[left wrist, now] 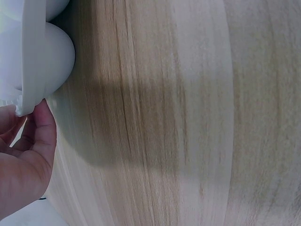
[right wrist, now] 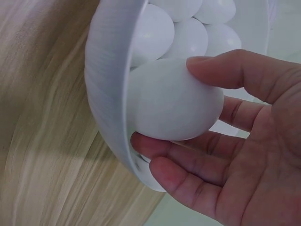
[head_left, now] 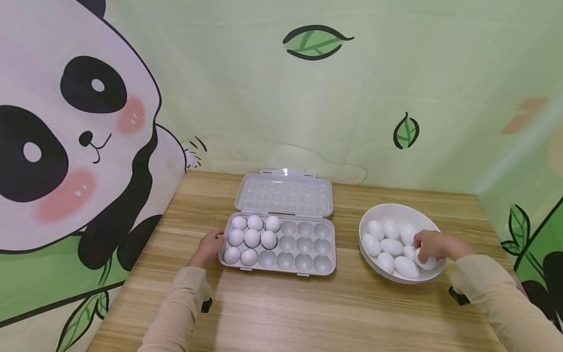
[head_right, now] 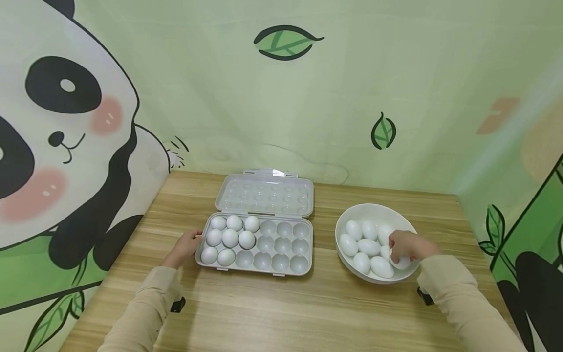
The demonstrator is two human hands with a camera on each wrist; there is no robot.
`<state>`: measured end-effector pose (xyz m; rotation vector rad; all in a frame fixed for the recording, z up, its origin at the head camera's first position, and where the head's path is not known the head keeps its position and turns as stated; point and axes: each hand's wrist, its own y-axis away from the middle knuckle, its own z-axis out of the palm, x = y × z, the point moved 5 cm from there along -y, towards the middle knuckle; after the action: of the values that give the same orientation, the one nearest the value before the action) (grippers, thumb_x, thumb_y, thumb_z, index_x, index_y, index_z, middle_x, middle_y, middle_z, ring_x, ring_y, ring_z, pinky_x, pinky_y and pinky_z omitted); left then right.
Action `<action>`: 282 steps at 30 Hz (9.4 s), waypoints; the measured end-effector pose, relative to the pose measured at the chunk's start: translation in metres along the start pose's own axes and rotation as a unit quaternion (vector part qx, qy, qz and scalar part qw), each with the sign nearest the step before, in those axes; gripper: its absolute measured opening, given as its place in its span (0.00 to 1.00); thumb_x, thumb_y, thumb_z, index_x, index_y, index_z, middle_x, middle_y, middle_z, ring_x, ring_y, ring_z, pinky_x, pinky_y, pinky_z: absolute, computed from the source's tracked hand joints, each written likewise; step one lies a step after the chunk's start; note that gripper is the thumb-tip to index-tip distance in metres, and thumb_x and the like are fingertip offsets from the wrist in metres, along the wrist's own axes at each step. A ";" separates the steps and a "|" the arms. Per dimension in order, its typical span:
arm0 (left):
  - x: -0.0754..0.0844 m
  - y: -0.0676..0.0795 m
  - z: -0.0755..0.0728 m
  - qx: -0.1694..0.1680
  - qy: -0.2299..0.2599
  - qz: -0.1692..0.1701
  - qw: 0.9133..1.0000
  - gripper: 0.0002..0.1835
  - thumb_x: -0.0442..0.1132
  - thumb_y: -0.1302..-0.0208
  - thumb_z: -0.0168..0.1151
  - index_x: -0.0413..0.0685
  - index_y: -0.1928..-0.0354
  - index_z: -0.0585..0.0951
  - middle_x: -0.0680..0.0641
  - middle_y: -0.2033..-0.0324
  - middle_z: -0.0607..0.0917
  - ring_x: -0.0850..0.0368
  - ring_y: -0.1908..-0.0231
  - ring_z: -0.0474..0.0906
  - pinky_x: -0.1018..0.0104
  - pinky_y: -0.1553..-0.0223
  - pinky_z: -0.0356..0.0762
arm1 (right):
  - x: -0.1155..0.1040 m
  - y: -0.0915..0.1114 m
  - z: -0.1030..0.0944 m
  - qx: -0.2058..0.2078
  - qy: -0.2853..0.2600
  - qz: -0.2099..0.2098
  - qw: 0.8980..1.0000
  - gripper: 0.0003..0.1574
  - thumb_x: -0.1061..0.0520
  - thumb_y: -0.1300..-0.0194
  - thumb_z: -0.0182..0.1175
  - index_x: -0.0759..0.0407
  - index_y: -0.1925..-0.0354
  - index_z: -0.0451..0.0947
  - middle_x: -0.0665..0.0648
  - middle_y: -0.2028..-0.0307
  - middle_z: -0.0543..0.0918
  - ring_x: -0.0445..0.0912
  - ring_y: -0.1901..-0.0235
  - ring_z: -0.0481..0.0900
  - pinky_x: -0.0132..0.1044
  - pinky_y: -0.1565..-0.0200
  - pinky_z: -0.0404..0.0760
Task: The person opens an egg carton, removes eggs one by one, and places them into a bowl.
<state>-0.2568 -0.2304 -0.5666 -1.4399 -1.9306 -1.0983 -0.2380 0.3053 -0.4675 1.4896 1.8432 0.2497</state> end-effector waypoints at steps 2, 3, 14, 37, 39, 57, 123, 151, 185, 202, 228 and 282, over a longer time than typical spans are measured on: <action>0.000 0.000 0.000 0.000 0.002 -0.001 1.000 0.20 0.34 0.38 0.40 0.33 0.45 0.69 0.32 0.51 0.73 0.44 0.54 0.71 0.61 0.59 0.73 | 0.000 0.000 0.000 0.000 0.004 0.001 1.000 0.11 0.66 0.61 0.55 0.62 0.72 0.67 0.52 0.80 0.65 0.41 0.86 0.59 0.27 0.83 0.59; 0.000 0.000 0.000 0.000 0.002 -0.002 1.000 0.20 0.34 0.38 0.40 0.33 0.45 0.69 0.32 0.51 0.73 0.44 0.54 0.71 0.62 0.60 0.73 | 0.000 0.000 0.000 0.001 0.006 0.002 1.000 0.11 0.66 0.61 0.55 0.62 0.72 0.67 0.52 0.80 0.65 0.41 0.86 0.59 0.27 0.83 0.59; -0.001 -0.001 0.001 0.001 0.013 -0.005 1.000 0.21 0.34 0.38 0.40 0.33 0.45 0.68 0.31 0.51 0.73 0.44 0.54 0.72 0.64 0.62 0.73 | 0.002 0.001 0.003 -0.005 0.008 0.019 1.000 0.12 0.67 0.59 0.56 0.62 0.72 0.66 0.55 0.77 0.66 0.43 0.83 0.61 0.28 0.82 0.62; 0.000 -0.002 -0.001 0.008 -0.024 0.002 1.000 0.19 0.34 0.38 0.41 0.34 0.47 0.71 0.32 0.51 0.74 0.44 0.54 0.71 0.61 0.61 0.72 | -0.003 0.003 0.009 0.004 0.017 0.026 1.000 0.12 0.68 0.58 0.56 0.64 0.70 0.66 0.58 0.74 0.68 0.45 0.76 0.67 0.31 0.78 0.68; 0.000 -0.002 -0.001 0.008 -0.024 0.002 1.000 0.19 0.34 0.38 0.41 0.34 0.47 0.71 0.32 0.51 0.73 0.44 0.54 0.71 0.60 0.60 0.72 | -0.003 0.003 0.010 0.007 0.020 0.023 1.000 0.13 0.68 0.59 0.56 0.64 0.70 0.66 0.58 0.74 0.68 0.46 0.77 0.67 0.31 0.78 0.68; 0.000 -0.002 -0.002 0.009 -0.024 0.008 1.000 0.19 0.35 0.38 0.41 0.34 0.48 0.71 0.32 0.51 0.73 0.43 0.55 0.71 0.61 0.62 0.72 | -0.001 -0.001 0.012 0.019 0.058 0.014 0.998 0.15 0.62 0.57 0.61 0.64 0.68 0.68 0.58 0.73 0.71 0.48 0.72 0.69 0.34 0.74 0.71; 0.000 0.002 -0.004 0.009 -0.015 0.019 1.000 0.17 0.36 0.37 0.42 0.35 0.50 0.73 0.33 0.52 0.74 0.44 0.57 0.72 0.64 0.66 0.72 | -0.263 -0.158 0.125 0.202 -0.014 -0.112 0.973 0.29 0.49 0.55 0.61 0.57 0.54 0.70 0.58 0.62 0.74 0.49 0.69 0.74 0.38 0.72 0.72; 0.001 0.001 -0.004 0.018 -0.029 0.023 0.999 0.18 0.35 0.38 0.41 0.35 0.51 0.73 0.33 0.52 0.74 0.43 0.57 0.72 0.64 0.67 0.72 | -0.247 -0.158 0.113 0.243 -0.200 -0.143 0.938 0.20 0.58 0.56 0.63 0.63 0.62 0.73 0.58 0.66 0.79 0.45 0.69 0.74 0.34 0.65 0.75; -0.017 -0.018 0.002 0.014 -0.041 0.023 0.999 0.17 0.38 0.38 0.43 0.37 0.51 0.73 0.34 0.53 0.74 0.43 0.60 0.71 0.61 0.71 0.71 | -0.200 -0.082 -0.004 0.136 -0.373 -0.109 0.911 0.30 0.60 0.46 0.56 0.69 0.47 0.59 0.55 0.67 0.68 0.41 0.77 0.70 0.29 0.77 0.73; -0.008 -0.010 -0.001 0.010 -0.030 0.035 0.999 0.18 0.37 0.38 0.43 0.36 0.50 0.72 0.33 0.52 0.74 0.43 0.57 0.71 0.60 0.66 0.73 | -0.096 -0.043 -0.054 0.120 -0.256 -0.091 0.955 0.29 0.54 0.41 0.54 0.70 0.47 0.60 0.57 0.62 0.70 0.43 0.71 0.71 0.35 0.65 0.74; 0.003 0.001 -0.002 0.014 -0.051 0.038 0.998 0.19 0.35 0.38 0.41 0.32 0.49 0.70 0.30 0.50 0.72 0.40 0.53 0.70 0.54 0.57 0.71 | -0.012 -0.035 -0.051 0.218 -0.082 -0.024 0.972 0.28 0.55 0.50 0.60 0.74 0.57 0.65 0.66 0.68 0.74 0.49 0.73 0.72 0.33 0.74 0.70; 0.002 0.001 -0.001 0.011 -0.031 0.022 0.999 0.20 0.35 0.38 0.40 0.32 0.48 0.70 0.31 0.49 0.72 0.39 0.50 0.68 0.51 0.50 0.67 | -0.011 -0.047 -0.019 0.131 0.103 0.038 0.985 0.18 0.54 0.56 0.59 0.63 0.66 0.70 0.58 0.70 0.76 0.52 0.69 0.70 0.45 0.69 0.65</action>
<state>-0.2569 -0.2302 -0.5641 -1.5136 -1.9370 -1.0208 -0.2856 0.2864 -0.4759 1.7725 2.0482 0.2098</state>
